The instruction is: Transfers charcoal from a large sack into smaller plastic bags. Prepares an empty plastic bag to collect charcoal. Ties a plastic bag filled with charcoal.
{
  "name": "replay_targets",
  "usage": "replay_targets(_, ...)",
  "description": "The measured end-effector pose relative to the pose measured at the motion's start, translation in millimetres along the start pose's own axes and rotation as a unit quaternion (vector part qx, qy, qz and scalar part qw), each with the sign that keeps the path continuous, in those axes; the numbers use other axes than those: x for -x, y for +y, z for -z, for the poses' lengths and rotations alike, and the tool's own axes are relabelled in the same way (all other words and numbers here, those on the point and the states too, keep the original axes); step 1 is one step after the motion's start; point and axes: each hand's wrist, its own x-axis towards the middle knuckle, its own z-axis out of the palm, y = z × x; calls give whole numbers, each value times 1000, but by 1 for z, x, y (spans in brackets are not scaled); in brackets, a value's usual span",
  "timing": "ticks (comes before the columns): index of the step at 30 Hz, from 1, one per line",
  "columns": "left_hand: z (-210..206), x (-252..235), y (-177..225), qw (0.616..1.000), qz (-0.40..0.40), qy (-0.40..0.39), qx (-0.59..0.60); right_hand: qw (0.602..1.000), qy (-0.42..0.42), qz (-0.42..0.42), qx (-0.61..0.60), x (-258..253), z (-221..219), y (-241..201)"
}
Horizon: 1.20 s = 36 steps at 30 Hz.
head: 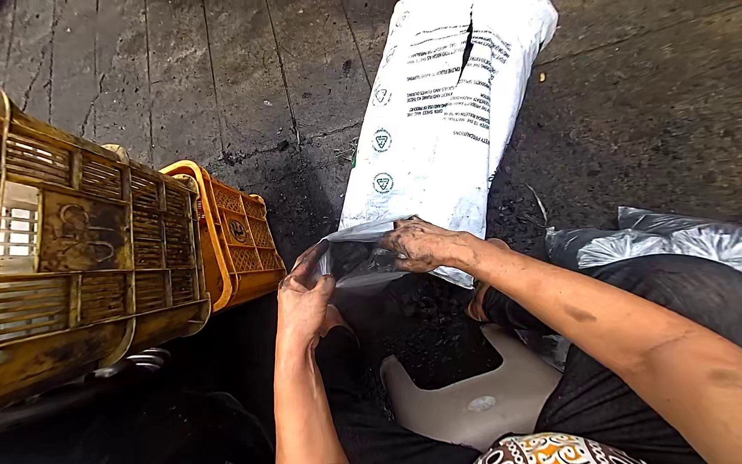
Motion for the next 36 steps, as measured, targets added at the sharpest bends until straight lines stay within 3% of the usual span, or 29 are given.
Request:
replay_targets(2, -1, 1, 4, 1000, -3, 9, 12, 1000, -2, 19, 20, 3, -1, 4)
replay_targets(5, 4, 0, 5, 1000, -9, 26, 12, 994, 89, 64, -15, 20, 7, 12)
replay_targets(10, 21, 23, 22, 989, -84, 88, 82, 933, 242, 266, -23, 84, 49, -24)
replay_targets(12, 22, 41, 33, 985, -127, 76, 85, 922, 274, 273, -1, 106, 67, -37)
replay_targets(14, 19, 59, 49, 985, -159, 52, 38, 947, 230, 224, 26, 123, 85, -41)
replay_targets(16, 15, 77, 68, 979, -199, 43, -25, 937, 243, 244, 57, 144, 107, -52)
replay_targets(19, 34, 118, 93, 954, -293, 58, -37, 907, 278, 309, 72, 187, 123, -90)
replay_targets(23, 68, 182, 131, 893, -438, 89, -49, 866, 313, 389, 33, 229, 143, -144)
replay_targets(28, 86, 248, 156, 846, -487, 198, -92, 815, 321, 480, -45, 259, 150, -209)
replay_targets(30, 90, 260, 145, 843, -477, 210, -136, 821, 322, 469, -46, 255, 130, -224)
replay_targets(34, 86, 267, 91, 878, -392, 175, -211, 898, 213, 384, 29, 236, 78, -216)
replay_targets(36, 87, 272, 71, 886, -372, 173, -217, 911, 196, 362, 35, 238, 71, -210)
